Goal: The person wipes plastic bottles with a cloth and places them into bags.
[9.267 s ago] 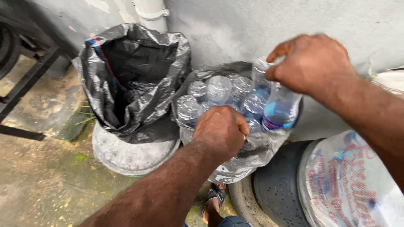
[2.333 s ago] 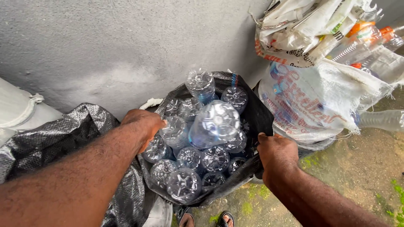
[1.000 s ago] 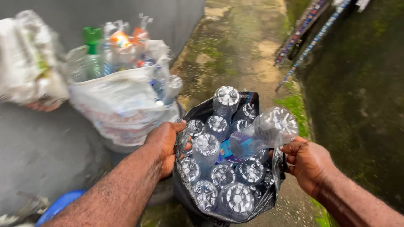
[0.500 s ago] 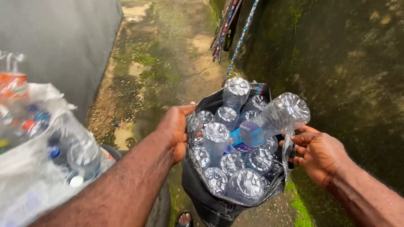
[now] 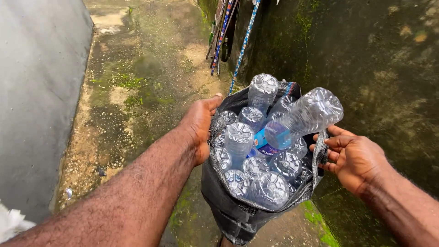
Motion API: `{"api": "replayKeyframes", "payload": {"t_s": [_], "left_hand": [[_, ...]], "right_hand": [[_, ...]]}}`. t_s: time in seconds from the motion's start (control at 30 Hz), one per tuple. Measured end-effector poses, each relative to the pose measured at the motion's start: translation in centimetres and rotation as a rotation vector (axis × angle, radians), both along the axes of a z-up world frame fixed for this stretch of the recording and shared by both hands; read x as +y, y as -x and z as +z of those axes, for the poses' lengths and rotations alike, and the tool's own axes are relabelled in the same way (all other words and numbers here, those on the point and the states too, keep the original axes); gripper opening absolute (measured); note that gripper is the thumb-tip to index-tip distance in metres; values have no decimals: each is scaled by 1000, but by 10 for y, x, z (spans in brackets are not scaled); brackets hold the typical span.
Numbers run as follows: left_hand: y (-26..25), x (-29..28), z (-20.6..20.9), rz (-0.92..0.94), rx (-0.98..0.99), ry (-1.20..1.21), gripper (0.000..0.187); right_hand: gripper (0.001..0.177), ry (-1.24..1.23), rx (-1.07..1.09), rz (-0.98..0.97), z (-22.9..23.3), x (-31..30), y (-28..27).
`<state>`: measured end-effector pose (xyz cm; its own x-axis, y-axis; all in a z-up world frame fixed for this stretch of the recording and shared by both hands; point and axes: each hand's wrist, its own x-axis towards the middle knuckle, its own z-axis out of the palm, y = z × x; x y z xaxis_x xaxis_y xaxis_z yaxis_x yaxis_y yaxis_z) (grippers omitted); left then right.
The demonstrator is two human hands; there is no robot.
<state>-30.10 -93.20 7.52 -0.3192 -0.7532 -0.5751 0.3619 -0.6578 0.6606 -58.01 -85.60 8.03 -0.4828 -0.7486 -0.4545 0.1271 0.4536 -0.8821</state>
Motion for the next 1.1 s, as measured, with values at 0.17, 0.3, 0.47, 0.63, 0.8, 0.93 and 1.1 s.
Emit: {"api": "replayKeyframes", "payload": {"t_s": [0.17, 0.3, 0.47, 0.63, 0.8, 0.93, 1.1], "left_hand": [[7, -92, -26, -42, -12, 23, 64], [14, -159, -21, -55, -20, -31, 71], [26, -244, -22, -171, -261, -93, 95], [42, -323, -27, -208, -209, -92, 96], [62, -406, -37, -296, -212, -77, 94], [80, -477, -45, -377, -201, -70, 93], [96, -563, -51, -464, -180, -119, 90]], "right_hand": [[63, 25, -38, -14, -26, -85, 15], [61, 12, -79, -28, -48, -166, 28], [60, -31, -98, -17, -46, -244, 37], [48, -31, -115, -49, -55, -307, 59], [47, -12, -123, -124, -60, -364, 70], [52, -72, -64, -195, -52, -414, 66], [57, -73, -105, -373, -71, -468, 73]]}}
